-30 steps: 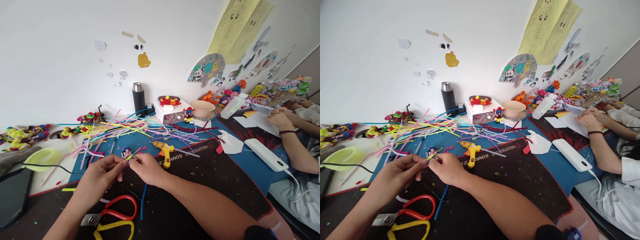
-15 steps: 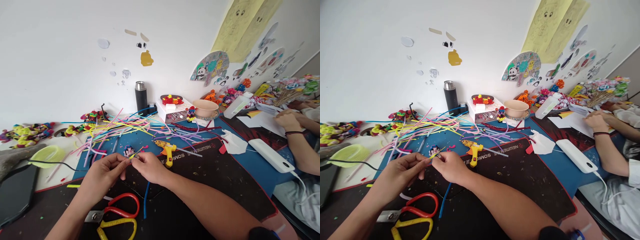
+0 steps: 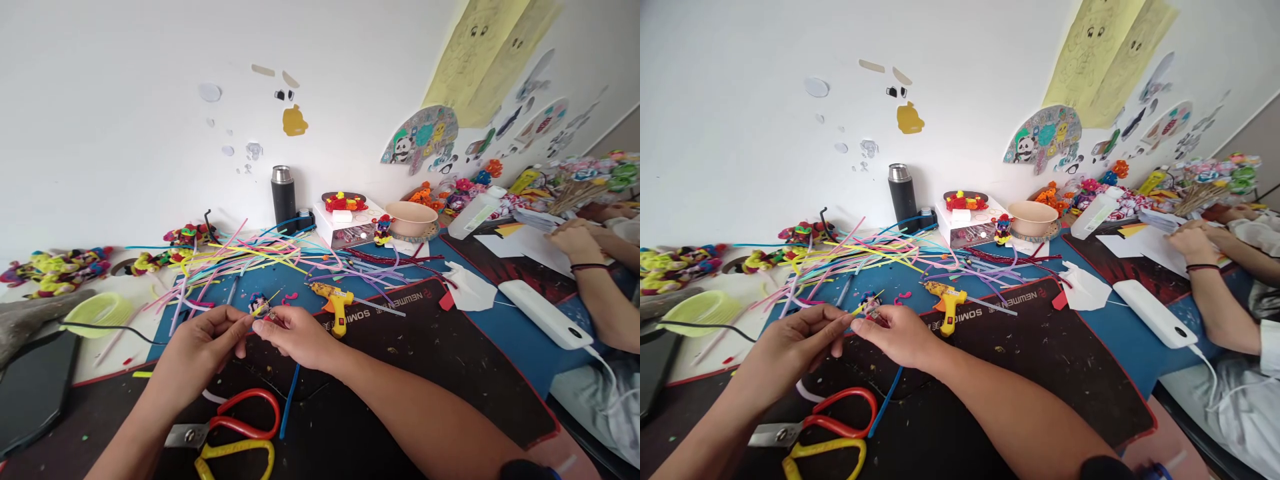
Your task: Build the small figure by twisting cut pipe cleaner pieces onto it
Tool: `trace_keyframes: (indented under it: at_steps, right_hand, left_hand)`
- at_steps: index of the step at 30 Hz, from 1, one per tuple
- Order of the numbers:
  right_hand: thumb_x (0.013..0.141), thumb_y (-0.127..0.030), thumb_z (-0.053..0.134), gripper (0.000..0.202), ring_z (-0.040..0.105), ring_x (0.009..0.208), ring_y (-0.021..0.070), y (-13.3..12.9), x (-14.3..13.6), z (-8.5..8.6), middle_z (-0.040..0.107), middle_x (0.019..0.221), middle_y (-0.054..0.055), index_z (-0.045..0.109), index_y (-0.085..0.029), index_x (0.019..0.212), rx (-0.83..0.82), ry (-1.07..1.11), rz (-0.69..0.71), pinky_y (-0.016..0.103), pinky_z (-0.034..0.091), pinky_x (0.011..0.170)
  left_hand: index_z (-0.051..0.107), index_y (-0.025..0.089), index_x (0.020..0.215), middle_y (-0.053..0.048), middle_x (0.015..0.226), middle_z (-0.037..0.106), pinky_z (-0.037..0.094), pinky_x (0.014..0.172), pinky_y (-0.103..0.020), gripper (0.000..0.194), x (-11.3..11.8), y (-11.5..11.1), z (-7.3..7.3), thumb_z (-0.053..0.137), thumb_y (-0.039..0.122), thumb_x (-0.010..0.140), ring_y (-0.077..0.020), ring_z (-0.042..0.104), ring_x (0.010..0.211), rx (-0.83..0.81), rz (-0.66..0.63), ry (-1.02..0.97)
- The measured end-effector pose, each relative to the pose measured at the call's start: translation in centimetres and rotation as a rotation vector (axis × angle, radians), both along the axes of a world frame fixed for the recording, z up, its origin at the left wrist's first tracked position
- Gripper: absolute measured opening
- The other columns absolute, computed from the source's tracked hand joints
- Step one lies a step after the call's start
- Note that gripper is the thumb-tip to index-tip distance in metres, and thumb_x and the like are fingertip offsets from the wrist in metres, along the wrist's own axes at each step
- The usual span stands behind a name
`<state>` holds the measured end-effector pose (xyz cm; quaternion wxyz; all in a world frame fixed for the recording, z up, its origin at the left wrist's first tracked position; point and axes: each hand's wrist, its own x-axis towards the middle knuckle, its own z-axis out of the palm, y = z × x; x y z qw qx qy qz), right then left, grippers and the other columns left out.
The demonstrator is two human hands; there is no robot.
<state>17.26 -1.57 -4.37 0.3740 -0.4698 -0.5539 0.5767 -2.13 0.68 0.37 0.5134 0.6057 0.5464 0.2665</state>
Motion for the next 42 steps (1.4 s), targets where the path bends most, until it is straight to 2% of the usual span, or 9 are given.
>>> trace_keyframes:
  at_steps: [4, 7, 14, 19, 23, 29, 34, 38, 42]
  right_hand:
    - [0.101, -0.06, 0.074, 0.048, 0.044, 0.068, 0.013, -0.4, 0.4, 1.4, 0.049, 0.072, -0.005, 0.053, -0.022, 0.081, 0.133, -0.158, -0.057, 0.028, 0.031, 0.062]
    - [0.101, -0.058, 0.076, 0.041, 0.05, 0.069, 0.0142, -0.8, 0.5, 2.1, 0.058, 0.075, -0.004, 0.061, -0.022, 0.089, 0.201, -0.28, -0.075, 0.028, 0.033, 0.064]
    - [0.101, -0.051, 0.077, 0.031, 0.058, 0.067, 0.0155, -1.0, 0.2, 1.6, 0.067, 0.076, -0.001, 0.069, -0.022, 0.094, 0.335, -0.469, 0.001, 0.029, 0.037, 0.066]
    - [0.1, -0.045, 0.082, 0.023, 0.073, 0.096, 0.0235, -1.1, -0.1, 0.7, 0.079, 0.103, 0.007, 0.077, -0.023, 0.107, 0.472, -0.56, 0.051, 0.033, 0.05, 0.085]
    - [0.102, -0.037, 0.082, 0.023, 0.075, 0.113, 0.0271, -1.2, -0.3, 0.0, 0.081, 0.116, 0.009, 0.079, -0.023, 0.12, 0.501, -0.567, 0.107, 0.037, 0.054, 0.099]
    - [0.098, -0.033, 0.085, 0.026, 0.076, 0.113, 0.027, -1.4, -0.7, 0.5, 0.083, 0.12, 0.01, 0.079, -0.022, 0.122, 0.529, -0.492, 0.194, 0.037, 0.056, 0.1]
    - [0.101, -0.028, 0.077, 0.009, 0.076, 0.09, 0.0205, -0.7, -0.1, 1.2, 0.083, 0.103, 0.006, 0.08, -0.021, 0.106, 0.357, -0.305, -0.007, 0.032, 0.057, 0.085]
    - [0.102, -0.038, 0.075, 0.019, 0.071, 0.081, 0.0186, 0.1, 0.5, 0.9, 0.078, 0.091, 0.003, 0.079, -0.02, 0.108, 0.202, -0.103, -0.159, 0.031, 0.054, 0.077]
    - [0.099, -0.055, 0.075, 0.037, 0.066, 0.075, 0.0173, 0.7, 0.8, 0.6, 0.071, 0.084, 0.002, 0.075, -0.019, 0.106, 0.124, 0.118, -0.203, 0.03, 0.052, 0.07]
  left_hand:
    - [0.071, 0.02, 0.077, 0.0, 0.056, 0.065, 0.026, 0.043, -0.023, 0.074, 0.0, 0.0, 0.1, 0.08, 0.092, 0.062, -0.0104, 0.039, 0.043, 0.004, 0.013, 0.002]
    - [0.072, 0.02, 0.079, -0.001, 0.057, 0.066, 0.026, 0.043, -0.024, 0.074, -0.1, 0.1, 0.1, 0.079, 0.092, 0.062, -0.0108, 0.04, 0.043, 0.01, 0.02, 0.005]
    - [0.072, 0.019, 0.08, 0.0, 0.058, 0.066, 0.027, 0.046, -0.023, 0.071, -0.5, 0.4, -0.3, 0.081, 0.088, 0.064, -0.0105, 0.04, 0.045, 0.026, 0.065, -0.008]
    - [0.073, 0.02, 0.081, 0.0, 0.058, 0.066, 0.028, 0.047, -0.024, 0.065, -0.7, 0.4, -0.7, 0.082, 0.083, 0.069, -0.0122, 0.041, 0.048, 0.077, 0.07, 0.019]
    - [0.073, 0.021, 0.08, 0.0, 0.057, 0.065, 0.032, 0.048, -0.026, 0.064, -0.7, 0.4, -0.9, 0.077, 0.084, 0.073, -0.0148, 0.046, 0.049, 0.127, 0.075, 0.042]
    - [0.074, 0.022, 0.079, -0.002, 0.062, 0.07, 0.048, 0.059, -0.03, 0.061, -0.6, 0.5, -1.1, 0.076, 0.083, 0.077, -0.0213, 0.062, 0.06, 0.145, 0.053, 0.009]
    - [0.075, 0.022, 0.081, -0.002, 0.061, 0.068, 0.042, 0.057, -0.028, 0.058, -0.8, 0.6, -1.2, 0.075, 0.08, 0.08, -0.0188, 0.056, 0.059, 0.184, 0.048, 0.051]
    - [0.077, 0.022, 0.083, -0.001, 0.06, 0.066, 0.037, 0.055, -0.028, 0.057, -1.1, 0.6, -1.1, 0.075, 0.079, 0.081, -0.0179, 0.051, 0.057, 0.21, 0.044, 0.056]
    - [0.08, 0.022, 0.086, -0.002, 0.063, 0.065, 0.039, 0.056, -0.028, 0.058, -1.2, 0.5, -1.0, 0.072, 0.079, 0.082, -0.0188, 0.053, 0.059, 0.265, 0.052, 0.077]
